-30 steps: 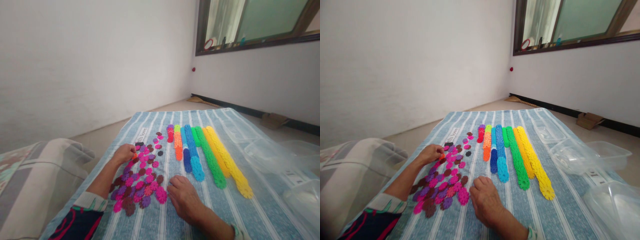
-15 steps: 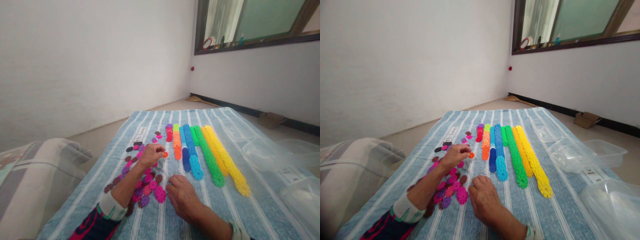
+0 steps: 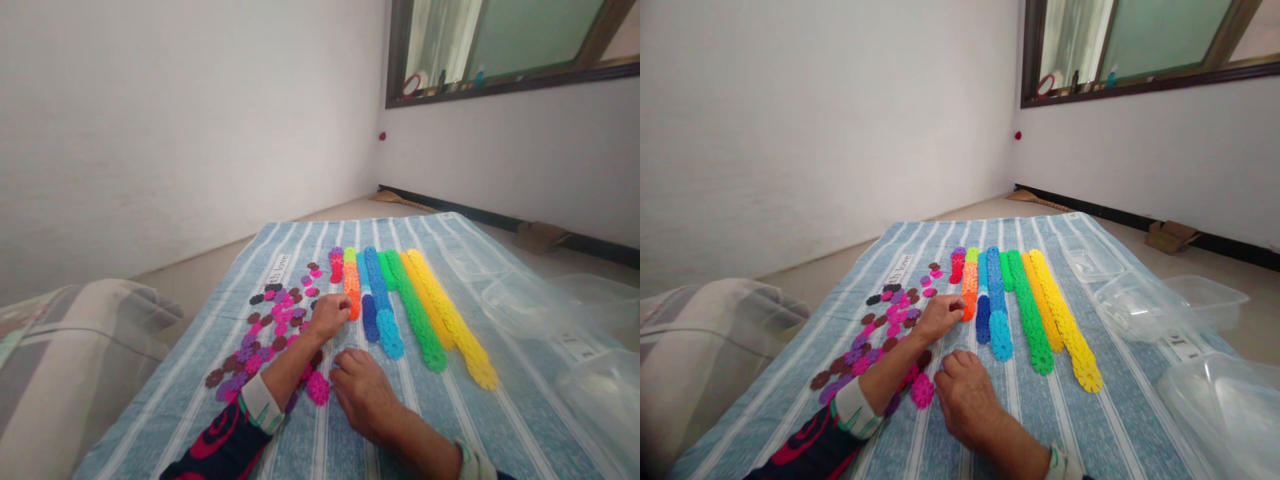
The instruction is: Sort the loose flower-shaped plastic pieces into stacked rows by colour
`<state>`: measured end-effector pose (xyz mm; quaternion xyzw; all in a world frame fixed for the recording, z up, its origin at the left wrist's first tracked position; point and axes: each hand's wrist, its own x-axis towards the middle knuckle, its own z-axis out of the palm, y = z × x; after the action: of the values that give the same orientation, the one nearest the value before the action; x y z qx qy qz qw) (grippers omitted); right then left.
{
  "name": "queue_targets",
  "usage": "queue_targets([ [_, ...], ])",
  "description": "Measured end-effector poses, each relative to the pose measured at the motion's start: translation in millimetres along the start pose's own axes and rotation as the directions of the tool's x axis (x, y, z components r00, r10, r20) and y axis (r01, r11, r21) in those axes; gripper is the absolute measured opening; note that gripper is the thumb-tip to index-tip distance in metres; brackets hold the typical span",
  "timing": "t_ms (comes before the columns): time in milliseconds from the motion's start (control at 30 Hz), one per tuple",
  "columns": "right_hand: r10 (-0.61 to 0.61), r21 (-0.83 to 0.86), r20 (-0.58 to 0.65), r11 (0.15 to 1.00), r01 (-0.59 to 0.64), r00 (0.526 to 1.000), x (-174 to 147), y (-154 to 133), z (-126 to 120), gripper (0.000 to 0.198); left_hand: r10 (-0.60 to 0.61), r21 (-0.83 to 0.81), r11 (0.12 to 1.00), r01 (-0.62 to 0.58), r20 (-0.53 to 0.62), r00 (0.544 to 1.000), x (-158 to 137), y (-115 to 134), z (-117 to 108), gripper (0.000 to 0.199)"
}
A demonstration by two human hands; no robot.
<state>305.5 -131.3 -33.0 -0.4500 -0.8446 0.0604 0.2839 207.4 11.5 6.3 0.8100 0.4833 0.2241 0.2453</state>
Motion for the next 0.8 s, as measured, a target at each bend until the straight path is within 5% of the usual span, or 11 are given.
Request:
queue_targets([
  [567,-0.012,-0.002,-0.034,1.0,0.012,0.999,0,1,-1,0.006,0.083,0.164,0.984,-0.07,-0.07,0.994,-11,5,5,0.018],
  [800,-0.007,0.009,-0.024,1.0,0.007,1.0,-1,1,0,0.005,-0.041,0.302,0.951,0.065,-0.086,0.995,-20,17,7,0.008],
])
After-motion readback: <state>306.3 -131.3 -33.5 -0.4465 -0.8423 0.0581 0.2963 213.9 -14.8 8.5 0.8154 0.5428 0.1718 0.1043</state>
